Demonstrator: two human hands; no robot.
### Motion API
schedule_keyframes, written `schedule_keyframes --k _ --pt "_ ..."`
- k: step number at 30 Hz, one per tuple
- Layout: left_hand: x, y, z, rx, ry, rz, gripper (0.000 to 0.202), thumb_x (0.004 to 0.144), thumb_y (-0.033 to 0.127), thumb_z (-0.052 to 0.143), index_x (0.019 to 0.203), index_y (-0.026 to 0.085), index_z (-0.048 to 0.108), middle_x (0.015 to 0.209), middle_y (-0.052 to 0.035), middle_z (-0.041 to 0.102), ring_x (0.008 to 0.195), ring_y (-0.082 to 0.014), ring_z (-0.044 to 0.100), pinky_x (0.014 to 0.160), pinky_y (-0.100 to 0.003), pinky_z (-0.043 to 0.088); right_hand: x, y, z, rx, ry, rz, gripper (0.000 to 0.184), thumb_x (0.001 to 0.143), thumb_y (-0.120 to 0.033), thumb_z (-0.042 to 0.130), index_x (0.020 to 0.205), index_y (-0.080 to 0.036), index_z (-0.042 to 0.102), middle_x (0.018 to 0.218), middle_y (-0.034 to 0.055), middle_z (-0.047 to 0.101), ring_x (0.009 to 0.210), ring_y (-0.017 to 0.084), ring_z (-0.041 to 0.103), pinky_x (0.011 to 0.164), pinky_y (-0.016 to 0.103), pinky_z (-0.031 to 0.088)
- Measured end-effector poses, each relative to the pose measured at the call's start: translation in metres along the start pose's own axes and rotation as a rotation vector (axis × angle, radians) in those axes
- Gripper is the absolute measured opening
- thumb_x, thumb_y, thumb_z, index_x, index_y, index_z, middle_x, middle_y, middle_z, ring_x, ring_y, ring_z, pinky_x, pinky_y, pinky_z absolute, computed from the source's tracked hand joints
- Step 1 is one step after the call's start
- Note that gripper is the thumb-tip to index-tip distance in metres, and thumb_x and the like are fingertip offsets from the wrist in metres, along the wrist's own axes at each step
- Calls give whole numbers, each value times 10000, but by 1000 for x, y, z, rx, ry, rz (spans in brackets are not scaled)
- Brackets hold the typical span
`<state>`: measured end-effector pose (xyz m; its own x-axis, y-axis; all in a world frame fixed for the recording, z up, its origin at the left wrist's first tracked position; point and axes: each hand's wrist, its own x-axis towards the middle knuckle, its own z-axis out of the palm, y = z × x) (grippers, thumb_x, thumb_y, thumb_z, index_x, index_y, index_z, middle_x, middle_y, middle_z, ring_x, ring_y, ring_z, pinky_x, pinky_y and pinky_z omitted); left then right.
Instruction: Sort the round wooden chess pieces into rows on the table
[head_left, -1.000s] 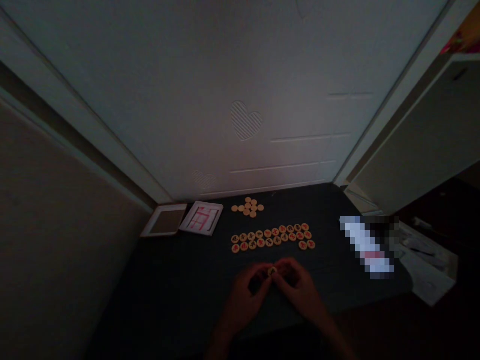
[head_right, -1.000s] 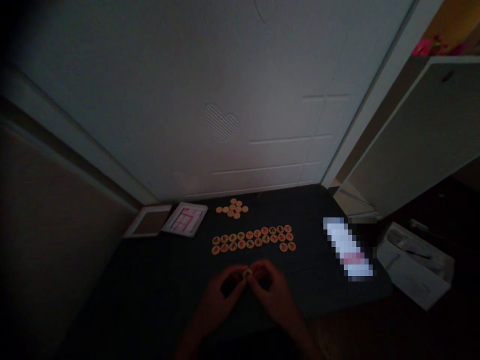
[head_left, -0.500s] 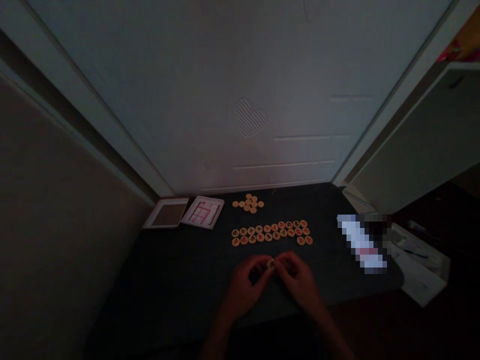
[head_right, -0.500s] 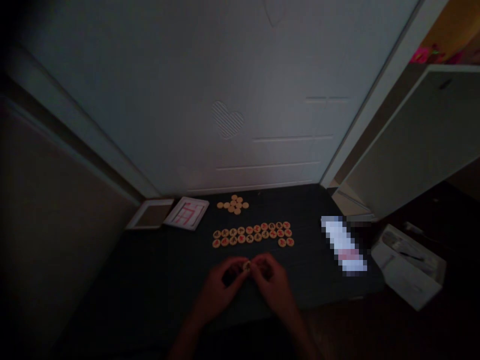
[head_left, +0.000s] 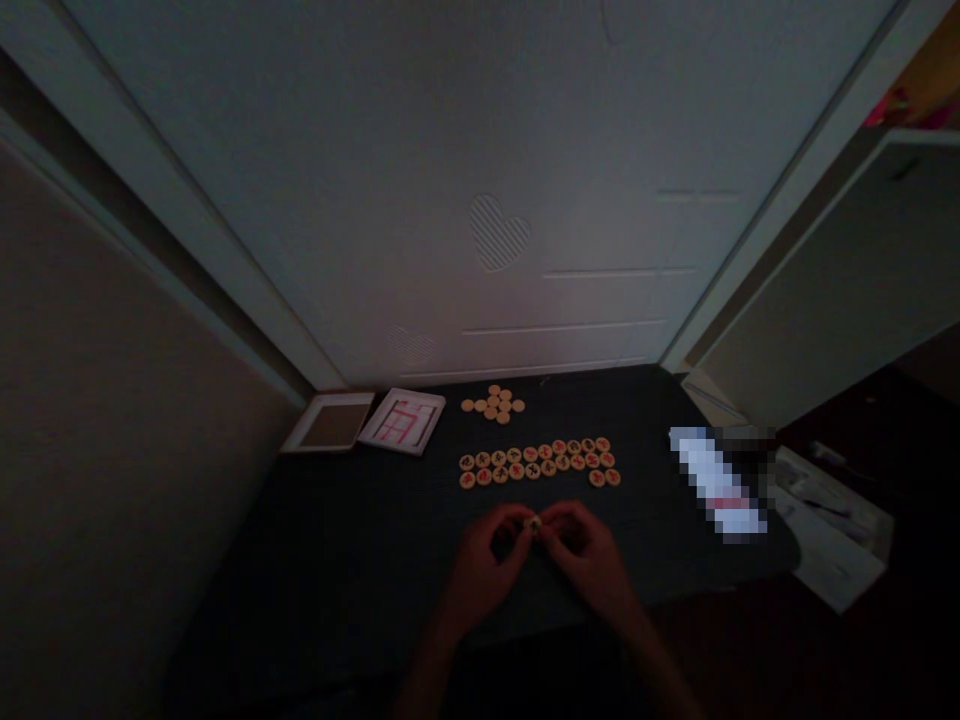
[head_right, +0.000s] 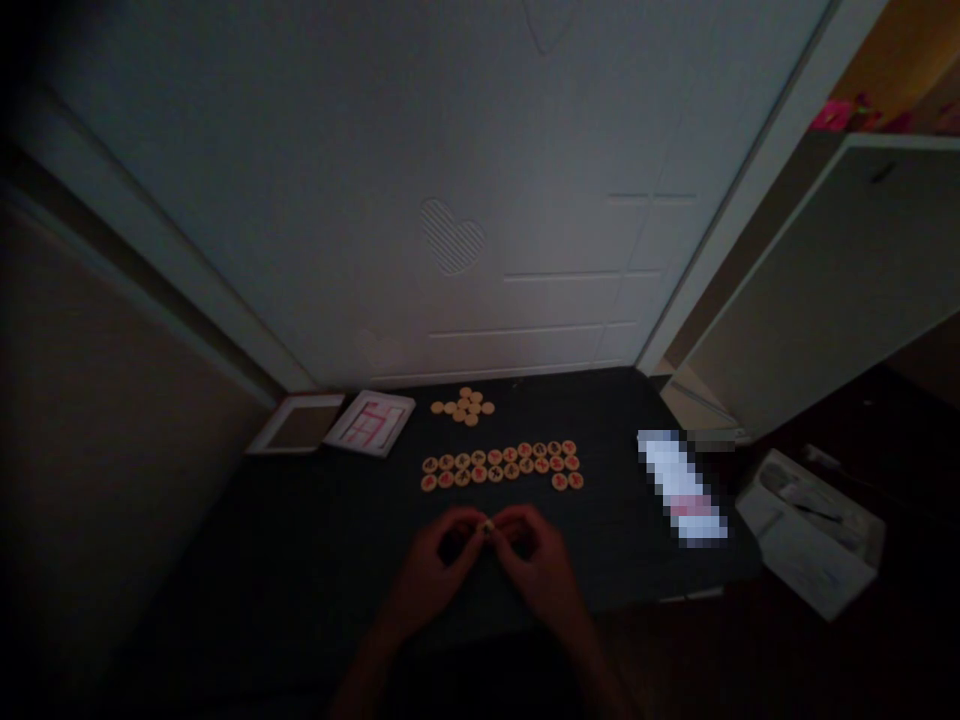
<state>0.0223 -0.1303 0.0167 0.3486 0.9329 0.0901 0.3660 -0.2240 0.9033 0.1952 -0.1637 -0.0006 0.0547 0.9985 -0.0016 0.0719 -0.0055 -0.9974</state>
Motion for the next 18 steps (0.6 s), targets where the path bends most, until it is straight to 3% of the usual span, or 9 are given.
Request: schedule_keyframes --k 7,11,18 --pt "1 -5 3 -13 38 -41 166 946 362 611 972 223 699 926 -11 757 861 -182 713 818 -299 549 -1 1 4 -96 -19 -84 193 911 -379 670 1018 -218 668 941 46 731 861 207 717 798 325 565" --pt "0 -10 2 -69 70 -51 203 945 377 615 1031 225 718 997 -29 770 926 -198 728 870 -317 566 -1 5 4 -146 -23 -156 196 915 -363 655 1058 -231 675 992 51 724 893 212 714 839 350 570" --pt "1 -15 1 -182 100 -56 271 945 331 600 1165 205 696 1136 -67 763 1019 -214 736 940 -345 581 0 11 5 -124 24 -160 239 917 -334 649 1132 -232 655 1052 72 728 927 227 714 866 382 580"
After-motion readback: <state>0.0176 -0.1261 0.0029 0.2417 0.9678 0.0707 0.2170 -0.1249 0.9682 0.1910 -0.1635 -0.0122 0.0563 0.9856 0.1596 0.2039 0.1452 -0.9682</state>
